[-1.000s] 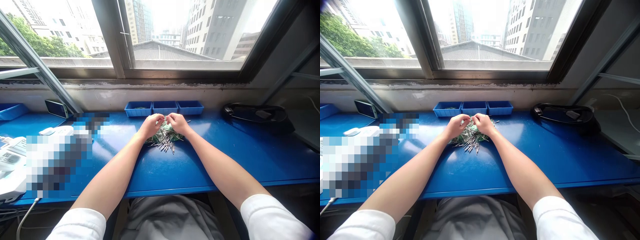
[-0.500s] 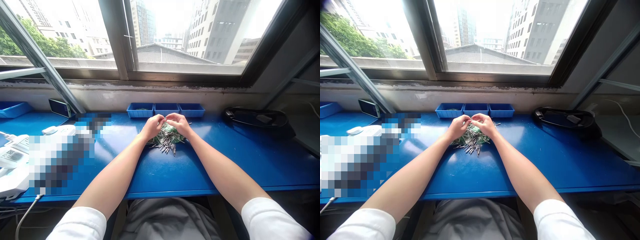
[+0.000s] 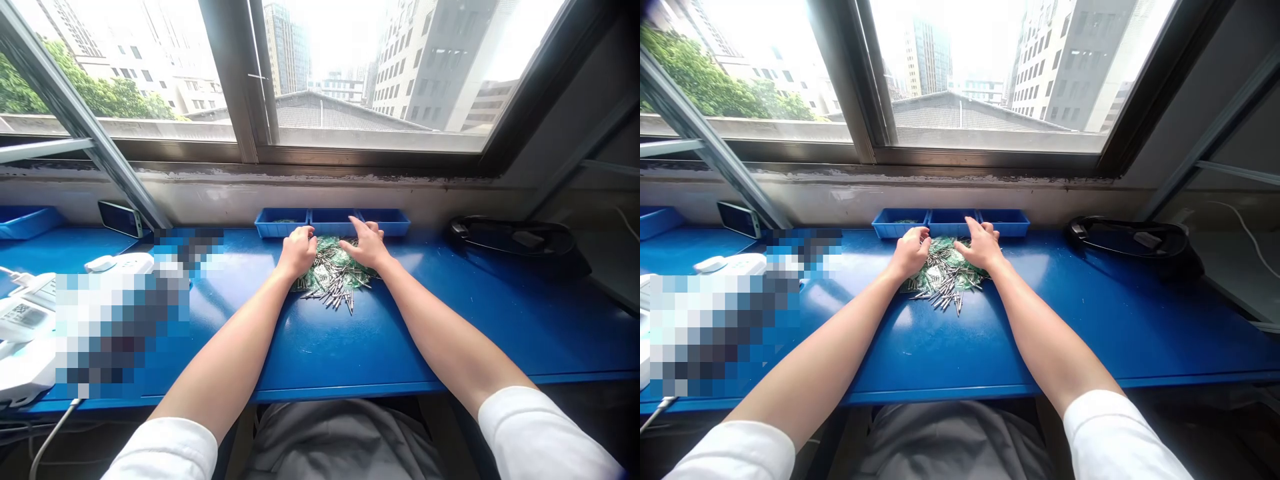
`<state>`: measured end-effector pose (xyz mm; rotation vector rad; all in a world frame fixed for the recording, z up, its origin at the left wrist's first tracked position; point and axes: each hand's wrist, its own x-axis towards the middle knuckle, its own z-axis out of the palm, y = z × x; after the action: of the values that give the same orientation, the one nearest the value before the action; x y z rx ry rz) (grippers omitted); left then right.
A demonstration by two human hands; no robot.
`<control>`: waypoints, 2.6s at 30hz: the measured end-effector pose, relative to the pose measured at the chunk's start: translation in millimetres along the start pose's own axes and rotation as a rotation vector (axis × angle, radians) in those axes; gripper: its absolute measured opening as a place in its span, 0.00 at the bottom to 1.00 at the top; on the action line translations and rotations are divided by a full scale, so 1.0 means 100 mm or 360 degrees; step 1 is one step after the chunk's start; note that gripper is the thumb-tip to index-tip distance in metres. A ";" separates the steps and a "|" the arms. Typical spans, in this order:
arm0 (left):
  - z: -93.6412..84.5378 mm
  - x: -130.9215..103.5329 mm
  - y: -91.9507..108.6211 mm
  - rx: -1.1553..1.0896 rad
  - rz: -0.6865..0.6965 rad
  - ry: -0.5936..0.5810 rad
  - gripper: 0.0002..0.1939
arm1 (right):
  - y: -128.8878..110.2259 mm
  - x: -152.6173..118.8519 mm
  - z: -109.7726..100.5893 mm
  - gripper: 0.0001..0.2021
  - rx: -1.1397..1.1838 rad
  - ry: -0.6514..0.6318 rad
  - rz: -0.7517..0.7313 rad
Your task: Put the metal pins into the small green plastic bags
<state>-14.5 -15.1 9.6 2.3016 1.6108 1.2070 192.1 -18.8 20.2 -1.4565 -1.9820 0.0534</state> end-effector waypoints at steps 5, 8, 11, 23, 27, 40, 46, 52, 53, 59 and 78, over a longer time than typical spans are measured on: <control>-0.02 -0.01 0.01 0.0099 -0.0063 -0.0038 0.15 | 0.11 0.03 0.05 0.39 -0.0128 -0.0125 0.0165; -0.02 -0.02 0.01 0.0120 -0.0060 -0.0055 0.15 | 0.13 0.03 0.06 0.39 -0.0132 -0.0141 0.0177; -0.03 -0.02 0.02 0.0144 -0.0021 -0.0070 0.14 | 0.14 0.03 0.06 0.39 -0.0148 -0.0169 0.0171; -0.14 -0.04 0.03 -0.0022 0.0228 -0.0595 0.13 | 0.14 -0.02 0.07 0.28 0.0023 0.0204 0.0062; -0.21 -0.05 0.07 -0.0032 0.0329 -0.0708 0.09 | 0.14 -0.05 0.06 0.27 0.0114 0.0174 0.0022; -0.11 -0.03 0.08 0.0074 0.0203 -0.0633 0.10 | 0.12 -0.06 0.08 0.25 0.0199 0.0179 -0.0065; -0.09 -0.06 0.21 -0.0077 0.0215 -0.0277 0.09 | -0.09 -0.11 0.03 0.13 0.0328 0.0063 -0.0439; -0.07 -0.07 0.24 -0.0126 0.0326 -0.0133 0.08 | -0.18 -0.15 0.05 0.11 0.0426 0.0074 -0.0460; -0.07 -0.06 0.23 -0.0128 0.0335 -0.0122 0.08 | -0.17 -0.15 0.05 0.11 0.0454 0.0078 -0.0454; -0.03 -0.06 0.22 -0.0223 0.0336 -0.0085 0.10 | -0.13 -0.15 0.05 0.11 0.0492 0.0092 -0.0400; -0.04 -0.06 0.21 -0.0101 0.0339 -0.0097 0.10 | -0.26 -0.15 -0.03 0.13 0.1393 -0.0110 -0.0027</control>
<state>-1.8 -31.2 19.3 2.4937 1.3158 1.1956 174.6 -43.0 25.7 -0.8573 -1.6692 0.8566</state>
